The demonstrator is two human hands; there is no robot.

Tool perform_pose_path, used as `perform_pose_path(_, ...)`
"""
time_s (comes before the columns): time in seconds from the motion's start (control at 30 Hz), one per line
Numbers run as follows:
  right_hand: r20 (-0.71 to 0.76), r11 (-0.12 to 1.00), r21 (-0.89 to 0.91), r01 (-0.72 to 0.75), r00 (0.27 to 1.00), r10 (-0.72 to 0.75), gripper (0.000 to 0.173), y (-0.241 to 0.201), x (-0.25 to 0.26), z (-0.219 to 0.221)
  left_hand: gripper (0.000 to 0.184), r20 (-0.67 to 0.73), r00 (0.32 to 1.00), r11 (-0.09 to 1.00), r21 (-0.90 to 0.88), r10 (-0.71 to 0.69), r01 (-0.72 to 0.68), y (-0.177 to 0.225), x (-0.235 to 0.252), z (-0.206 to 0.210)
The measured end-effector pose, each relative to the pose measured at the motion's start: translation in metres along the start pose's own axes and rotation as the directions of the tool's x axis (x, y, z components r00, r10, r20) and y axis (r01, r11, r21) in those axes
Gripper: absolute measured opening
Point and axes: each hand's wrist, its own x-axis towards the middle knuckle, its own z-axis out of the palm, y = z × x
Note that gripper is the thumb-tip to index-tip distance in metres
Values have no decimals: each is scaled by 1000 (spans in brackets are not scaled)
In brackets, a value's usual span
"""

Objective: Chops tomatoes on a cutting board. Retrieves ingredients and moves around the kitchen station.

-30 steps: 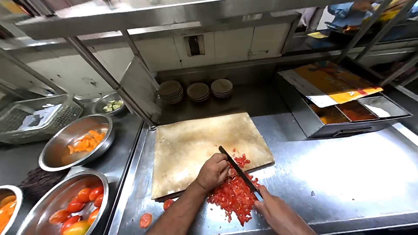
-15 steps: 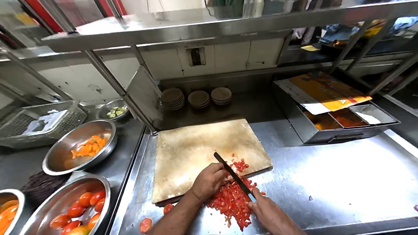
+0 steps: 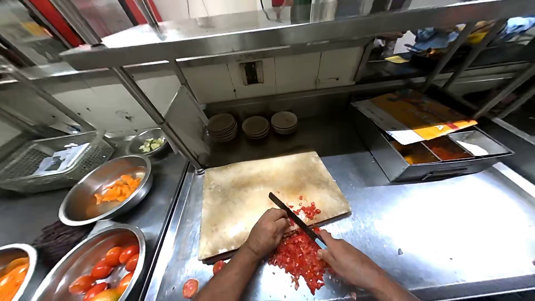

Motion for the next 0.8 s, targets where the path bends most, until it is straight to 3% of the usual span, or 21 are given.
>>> perform_pose_path(0.17, -73, 986, -64, -152, 986, 147, 42, 2, -8, 7, 23, 82, 993, 989, -114, -81, 91, -3, 5, -4)
perform_pose_path(0.27, -76, 989, -68, -135, 989, 130, 41, 8, 5, 10, 23, 107, 990, 990, -102, -88, 99, -1, 13, -3)
perform_pose_path(0.4, -17, 966, -181, -187, 982, 187, 41, -22, -28, -14, 23, 93, 994, 997, -38, -63, 67, 9, 22, 9)
perform_pose_path(0.53, -93, 969, -117, -220, 973, 209, 47, -18, -9, 23, 24, 47, 998, 998, -39, -40, 41, 11, 22, 21)
perform_pose_path(0.67, -50, 981, -124, -152, 988, 147, 43, -8, -2, 1, 28, 158, 987, 999, -26, -15, 19, 12, 15, 8)
perform_pose_path(0.8, -22, 969, -158, -187, 982, 186, 44, -30, -32, 2, 23, 60, 998, 997, -70, -21, 26, 9, 11, 9)
